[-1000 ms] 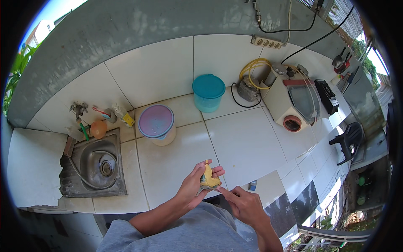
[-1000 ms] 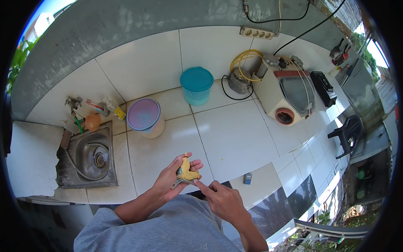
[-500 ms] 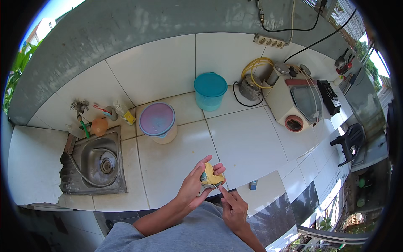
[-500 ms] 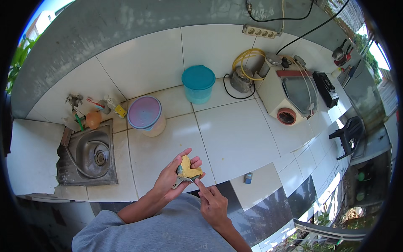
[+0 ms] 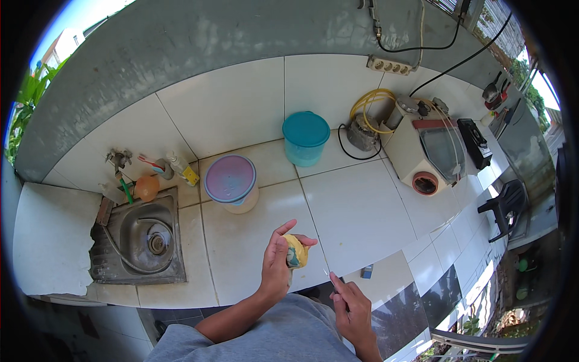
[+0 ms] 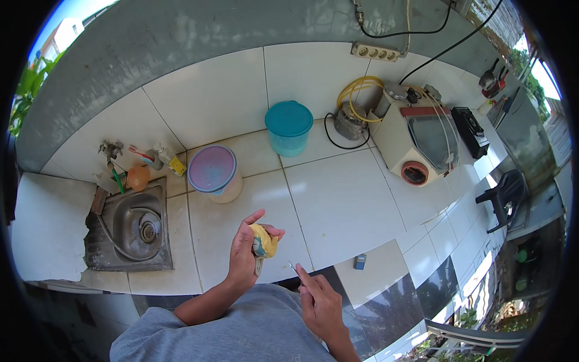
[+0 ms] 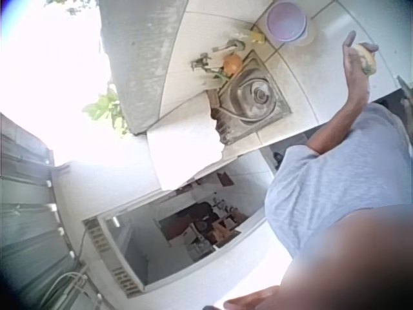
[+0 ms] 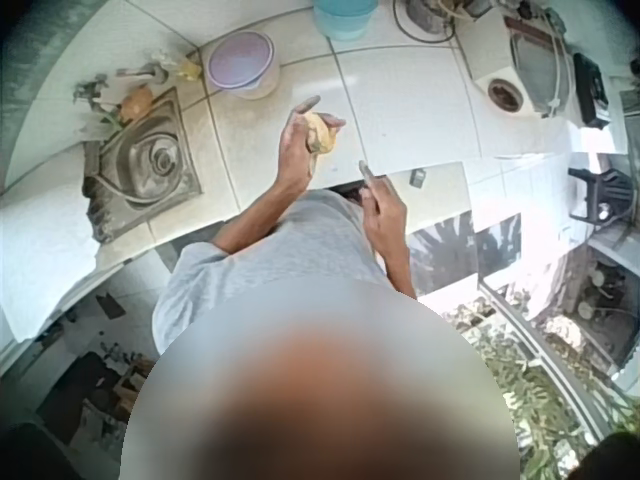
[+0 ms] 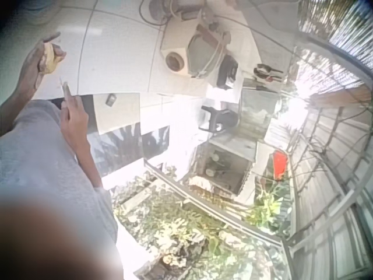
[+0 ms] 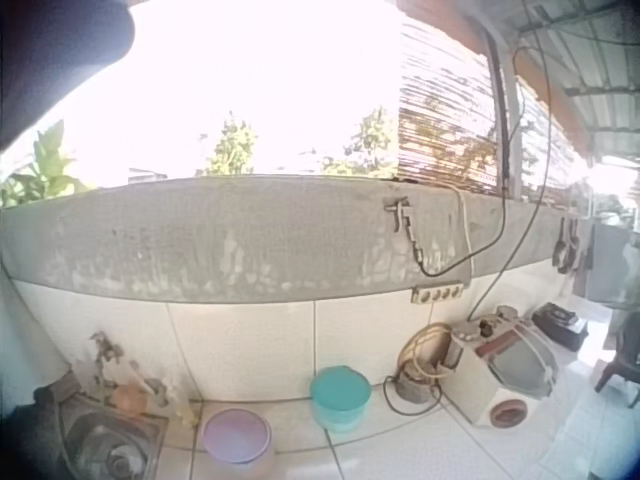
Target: Trimming excess material from dental impressions and gluing components together for a prosthetic model.
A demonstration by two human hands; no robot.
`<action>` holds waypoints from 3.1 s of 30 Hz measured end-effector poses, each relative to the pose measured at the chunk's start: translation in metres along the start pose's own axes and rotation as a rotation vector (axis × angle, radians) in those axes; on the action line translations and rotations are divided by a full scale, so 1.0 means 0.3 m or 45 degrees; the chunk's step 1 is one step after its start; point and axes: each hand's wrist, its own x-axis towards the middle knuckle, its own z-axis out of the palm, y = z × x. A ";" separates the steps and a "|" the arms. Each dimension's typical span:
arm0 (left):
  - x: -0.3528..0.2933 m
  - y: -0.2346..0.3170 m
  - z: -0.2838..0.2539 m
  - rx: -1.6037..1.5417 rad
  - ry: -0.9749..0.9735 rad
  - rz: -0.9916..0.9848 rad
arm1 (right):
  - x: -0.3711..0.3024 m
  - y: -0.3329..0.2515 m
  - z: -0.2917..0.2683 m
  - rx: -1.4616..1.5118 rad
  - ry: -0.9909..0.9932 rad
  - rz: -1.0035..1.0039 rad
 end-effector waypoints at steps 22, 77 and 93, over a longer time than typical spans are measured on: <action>-0.042 0.033 0.004 0.415 -0.200 0.298 | 0.032 -0.042 0.068 0.070 0.068 -0.026; -0.039 0.122 0.019 1.081 -0.342 0.565 | 0.050 -0.012 0.089 0.246 0.112 -0.088; 0.217 -0.377 -0.123 -0.177 0.263 -0.268 | 0.312 0.440 0.444 0.537 0.388 0.266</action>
